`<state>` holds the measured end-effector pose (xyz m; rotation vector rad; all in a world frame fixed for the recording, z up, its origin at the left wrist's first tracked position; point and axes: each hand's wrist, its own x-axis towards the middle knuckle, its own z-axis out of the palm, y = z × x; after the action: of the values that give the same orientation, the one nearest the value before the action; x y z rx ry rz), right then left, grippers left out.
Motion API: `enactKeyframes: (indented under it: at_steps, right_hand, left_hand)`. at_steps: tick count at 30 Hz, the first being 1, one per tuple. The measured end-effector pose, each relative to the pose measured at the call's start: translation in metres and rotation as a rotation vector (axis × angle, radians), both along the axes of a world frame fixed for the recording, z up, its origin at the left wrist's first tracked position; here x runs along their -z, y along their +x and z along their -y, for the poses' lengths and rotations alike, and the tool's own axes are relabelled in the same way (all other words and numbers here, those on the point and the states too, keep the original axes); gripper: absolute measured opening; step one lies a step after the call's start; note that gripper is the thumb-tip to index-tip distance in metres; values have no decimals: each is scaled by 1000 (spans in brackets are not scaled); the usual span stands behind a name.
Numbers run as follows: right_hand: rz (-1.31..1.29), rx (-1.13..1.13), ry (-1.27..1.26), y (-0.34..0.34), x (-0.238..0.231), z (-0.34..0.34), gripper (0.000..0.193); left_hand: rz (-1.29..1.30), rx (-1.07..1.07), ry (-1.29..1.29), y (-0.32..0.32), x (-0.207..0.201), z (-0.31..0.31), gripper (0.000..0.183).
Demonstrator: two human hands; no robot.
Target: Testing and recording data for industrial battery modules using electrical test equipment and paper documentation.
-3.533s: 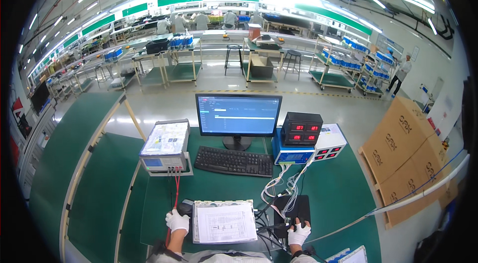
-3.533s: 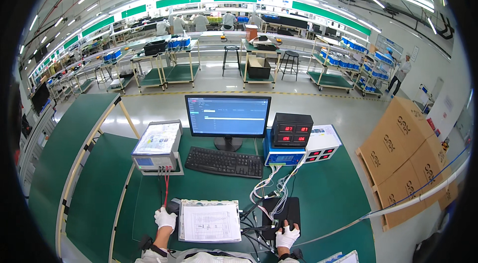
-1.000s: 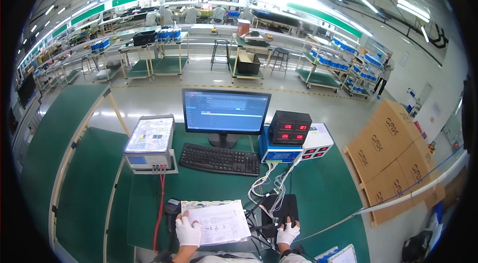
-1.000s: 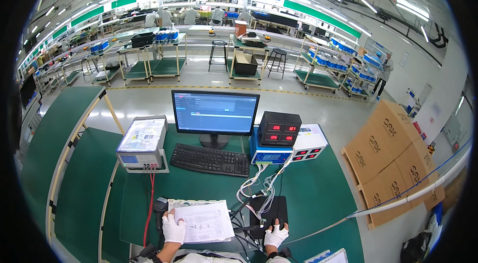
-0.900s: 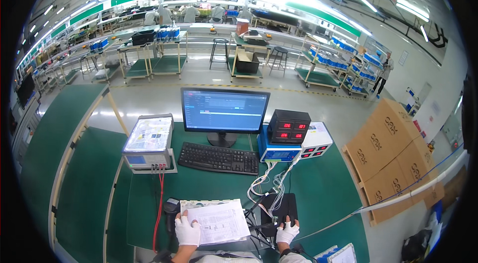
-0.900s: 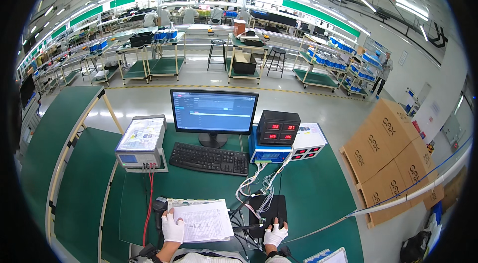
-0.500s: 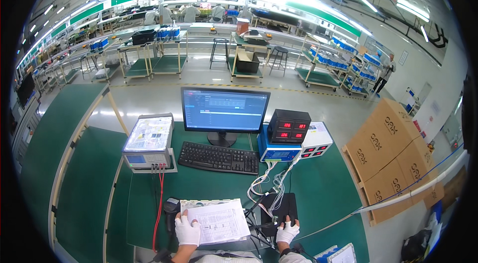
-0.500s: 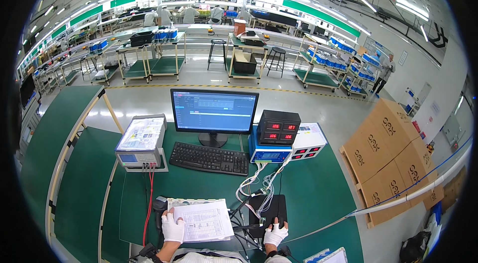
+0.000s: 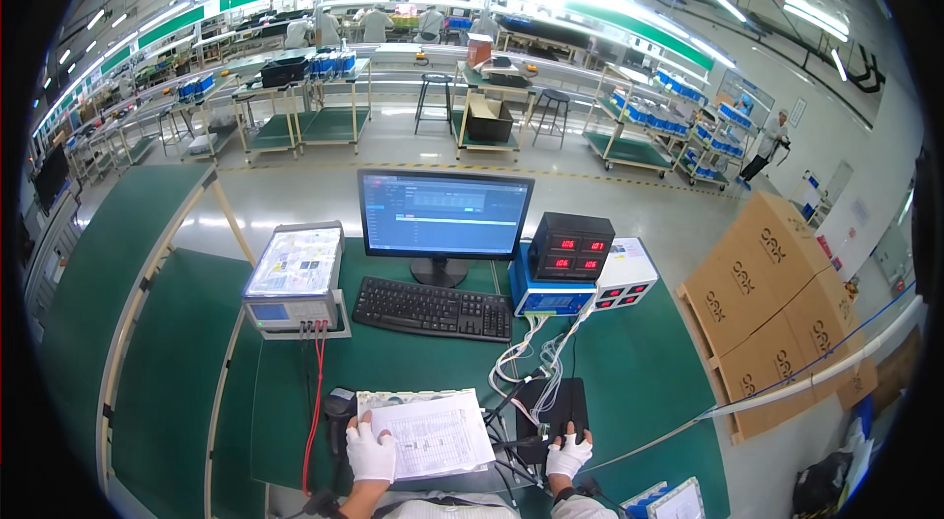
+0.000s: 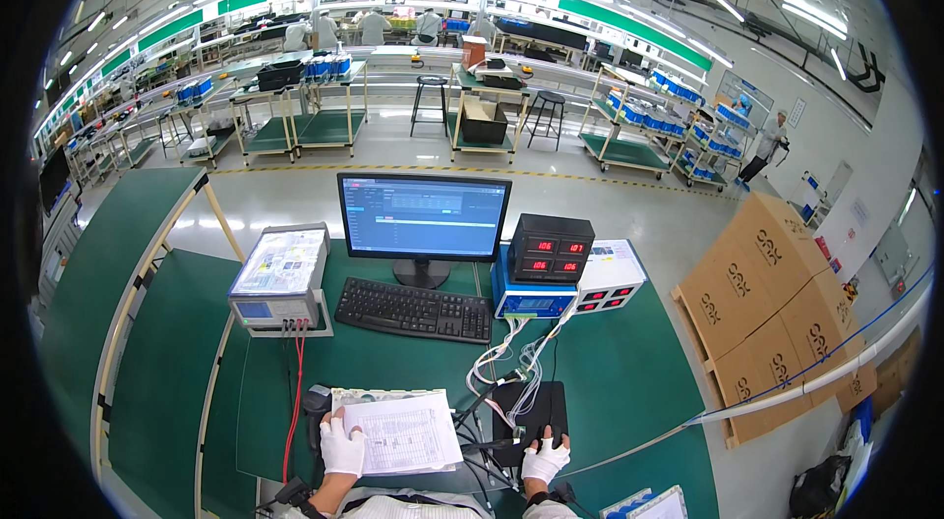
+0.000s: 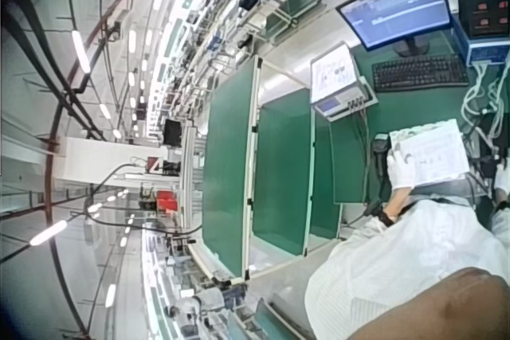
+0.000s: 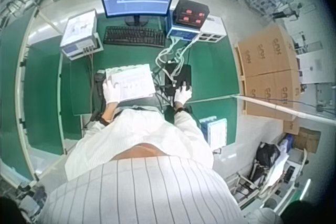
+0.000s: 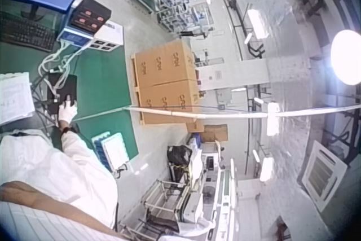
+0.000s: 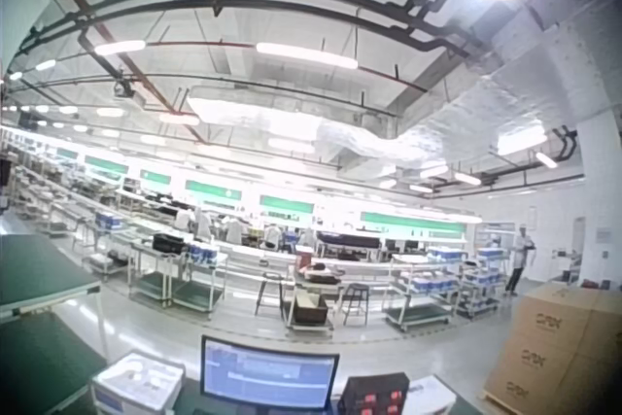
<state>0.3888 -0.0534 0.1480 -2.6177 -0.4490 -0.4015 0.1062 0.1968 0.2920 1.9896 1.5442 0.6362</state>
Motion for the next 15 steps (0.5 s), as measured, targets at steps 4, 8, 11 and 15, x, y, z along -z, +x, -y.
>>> enactKeyframes:
  at_steps: [4, 8, 11, 15]
  right_hand:
    - [-17, 11, -35, 0, -1, 0, 64]
    - [-30, 31, -27, 2, -3, -3, 67]
    - [-41, 58, -16, 1, -4, -4, 66]
    - [-48, 64, 9, 0, -3, -2, 63]
  left_hand:
    - [13, 2, -15, 0, -3, -1, 52]
    - [0, 11, 36, 0, 6, -3, 51]
    - [3, 23, 33, 2, 7, -4, 52]
    - [-1, 12, 32, 0, 7, -2, 52]
